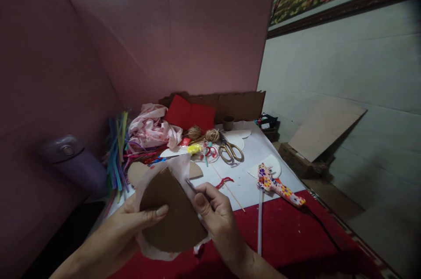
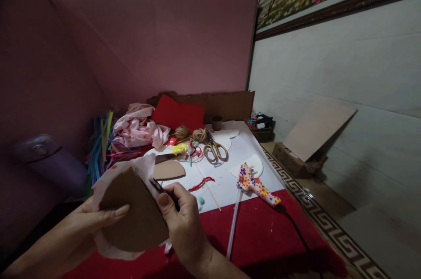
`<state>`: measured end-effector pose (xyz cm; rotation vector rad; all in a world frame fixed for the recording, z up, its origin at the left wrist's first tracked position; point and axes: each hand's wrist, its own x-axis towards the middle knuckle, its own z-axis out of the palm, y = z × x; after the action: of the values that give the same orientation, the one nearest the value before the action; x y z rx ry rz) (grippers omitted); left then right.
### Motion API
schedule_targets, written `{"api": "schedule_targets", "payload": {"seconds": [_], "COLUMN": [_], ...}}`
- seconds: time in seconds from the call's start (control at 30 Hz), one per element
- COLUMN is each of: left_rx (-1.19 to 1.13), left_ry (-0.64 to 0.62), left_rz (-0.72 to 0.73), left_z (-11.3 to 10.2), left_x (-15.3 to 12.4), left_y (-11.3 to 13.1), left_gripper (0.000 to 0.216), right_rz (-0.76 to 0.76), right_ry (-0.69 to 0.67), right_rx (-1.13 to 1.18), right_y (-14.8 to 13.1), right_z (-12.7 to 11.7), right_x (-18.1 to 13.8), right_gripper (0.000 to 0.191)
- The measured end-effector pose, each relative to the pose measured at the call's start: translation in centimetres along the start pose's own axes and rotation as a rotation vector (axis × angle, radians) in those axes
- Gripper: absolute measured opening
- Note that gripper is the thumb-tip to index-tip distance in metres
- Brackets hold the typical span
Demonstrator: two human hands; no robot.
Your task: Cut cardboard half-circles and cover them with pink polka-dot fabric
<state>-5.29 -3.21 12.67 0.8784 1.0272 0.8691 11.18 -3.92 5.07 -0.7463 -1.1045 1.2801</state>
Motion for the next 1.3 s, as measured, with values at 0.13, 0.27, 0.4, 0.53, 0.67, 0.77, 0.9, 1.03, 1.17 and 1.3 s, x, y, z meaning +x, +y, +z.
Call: {"api": "schedule_targets", "payload": {"seconds": [0.13,0.27,0.4,0.53,0.67,0.77,0.9,1.03,1.17,1.3], "left_rx": [0.029,0.025,0.044,0.070,0.077,0.088,0.063,0.047,0.068,0.080], "left_ry": [0.024,0.006,-0.058,-0.049,-0.042,-0.051,-0.047,-0.109,-0.124,-0.155], "left_rz": [-0.001,0.011,0.043,0.036,0.039,0.028,0.024,0.001,-0.005,-0.015], "left_z": [-0.1,-0.1,-0.3,-0.2,-0.2,-0.3,-0.3,-0.3,-0.5,-0.9], "left_x": [0.1,0.2,0.4,0.3,0.2,0.3,0.4,0.4,0.4,0.5], "left_y": [-0.1,-0.3,-0.5,-0.5,-0.4,-0.4,-0.5,-0.5,-0.6,-0.8], "left_gripper": [0.047,0.047,0.050,0.051,0.054,0.052,0.050,0.049,0.048,0.050], "right_rz": [-0.004,-0.029,-0.034,-0.030,-0.031,-0.031,-0.040,-0.055,-0.053,-0.023], "right_ry": [-0.027,-0.001,0.004,0.015,0.065,0.038,0.021,0.023,0.035,0.082], "right_rx": [0.004,-0.058,-0.090,-0.040,-0.022,0.016,-0.037,-0.097,-0.080,-0.083], "right_y": [-0.6,-0.9,-0.8,-0.5,0.0,0.3,0.0,-0.5,-0.5,-0.2], "right_z": [0.0,0.0,-0.1,0.0,0.1,0.1,0.0,0.0,0.0,0.0], "right_x": [0.1,0.4,0.5,0.5,0.5,0.4,0.5,0.9,1.0,0.8], "right_gripper": [0.035,0.035,0.035,0.035,0.038,0.036,0.035,0.037,0.036,0.040]}}
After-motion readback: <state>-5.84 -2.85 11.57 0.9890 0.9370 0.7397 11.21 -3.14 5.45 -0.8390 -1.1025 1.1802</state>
